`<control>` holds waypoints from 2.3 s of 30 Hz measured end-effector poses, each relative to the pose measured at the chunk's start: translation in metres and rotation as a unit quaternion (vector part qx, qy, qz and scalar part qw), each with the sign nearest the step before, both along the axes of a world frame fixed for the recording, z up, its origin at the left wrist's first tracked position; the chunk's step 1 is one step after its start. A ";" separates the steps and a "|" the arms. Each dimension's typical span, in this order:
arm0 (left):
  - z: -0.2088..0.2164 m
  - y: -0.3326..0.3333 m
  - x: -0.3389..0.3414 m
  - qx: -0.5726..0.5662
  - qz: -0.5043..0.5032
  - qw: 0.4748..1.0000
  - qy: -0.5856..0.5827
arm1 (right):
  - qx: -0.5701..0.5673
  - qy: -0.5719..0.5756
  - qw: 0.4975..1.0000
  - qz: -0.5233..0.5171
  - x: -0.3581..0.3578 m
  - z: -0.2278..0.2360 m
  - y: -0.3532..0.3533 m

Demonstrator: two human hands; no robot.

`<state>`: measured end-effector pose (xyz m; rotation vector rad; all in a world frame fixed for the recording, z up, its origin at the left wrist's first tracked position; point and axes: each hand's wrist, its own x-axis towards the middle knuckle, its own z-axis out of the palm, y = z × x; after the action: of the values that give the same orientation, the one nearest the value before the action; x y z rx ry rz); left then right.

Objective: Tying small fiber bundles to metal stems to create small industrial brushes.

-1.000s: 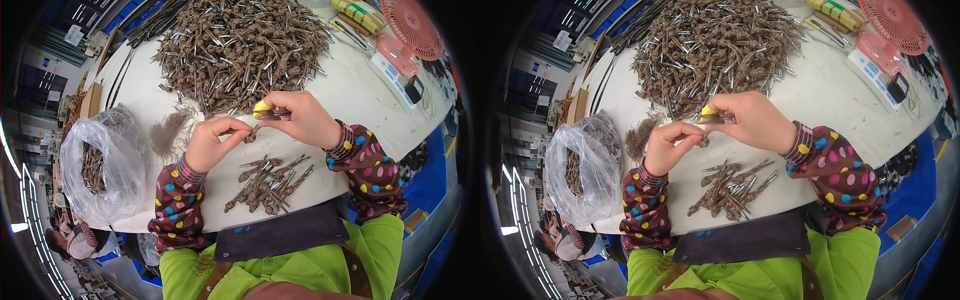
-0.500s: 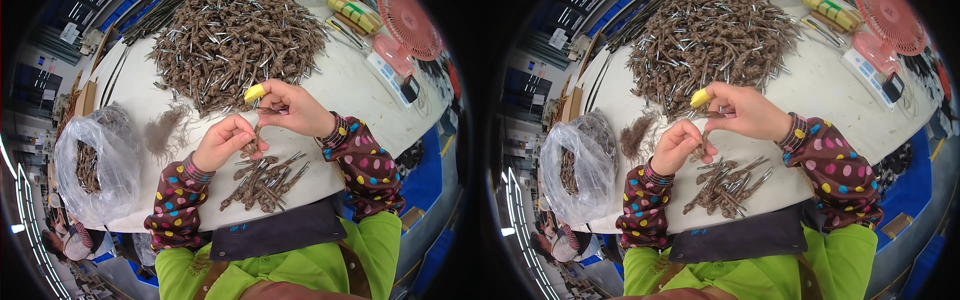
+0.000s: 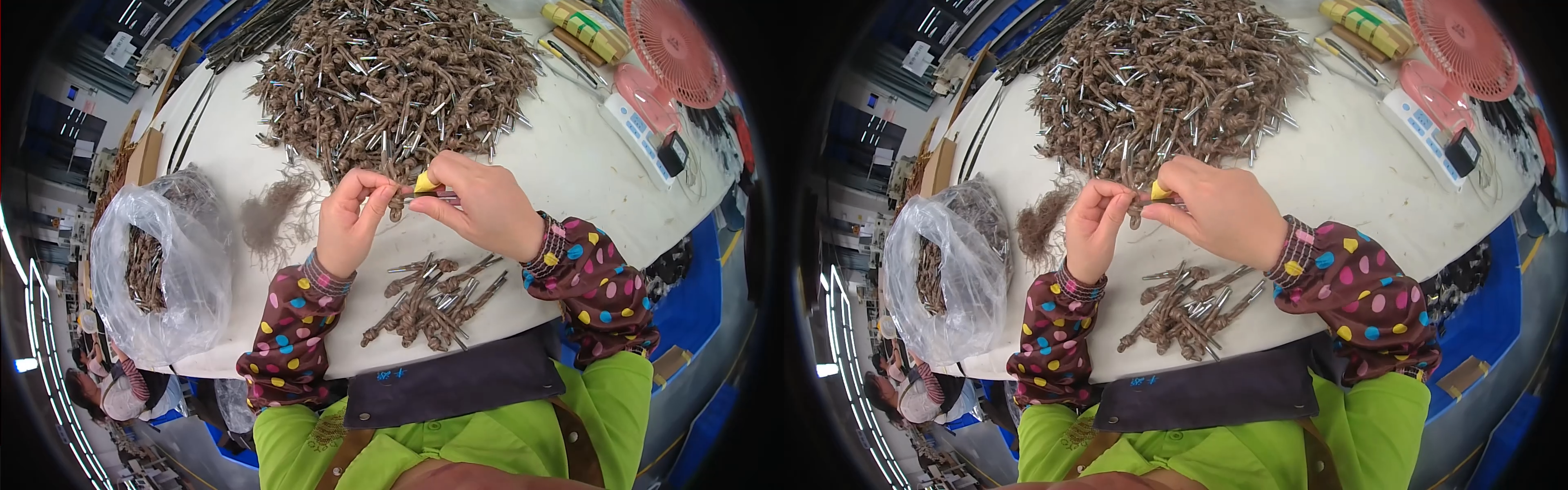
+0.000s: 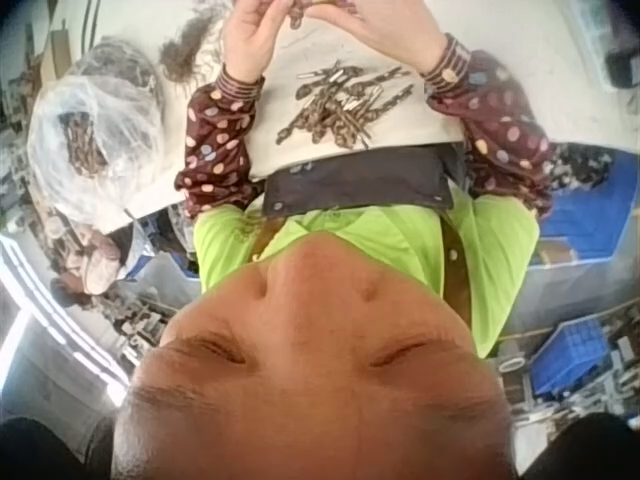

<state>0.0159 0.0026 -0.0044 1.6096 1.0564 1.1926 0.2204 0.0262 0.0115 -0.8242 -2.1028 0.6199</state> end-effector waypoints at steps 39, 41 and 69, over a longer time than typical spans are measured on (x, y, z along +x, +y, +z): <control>0.008 -0.007 0.009 -0.050 -0.041 0.997 0.032 | -0.157 0.099 0.982 -0.029 0.006 -0.015 0.018; 0.010 -0.007 0.008 -0.019 -0.038 0.991 0.127 | -0.269 0.204 0.941 0.021 -0.005 -0.027 0.019; 0.019 -0.003 0.002 0.057 -0.019 0.987 0.149 | -0.333 0.154 0.921 0.128 0.013 -0.002 0.021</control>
<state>0.0180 -0.0007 0.0143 1.9328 1.1533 1.0235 0.2332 0.0474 0.0098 -0.7381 -1.7182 1.5574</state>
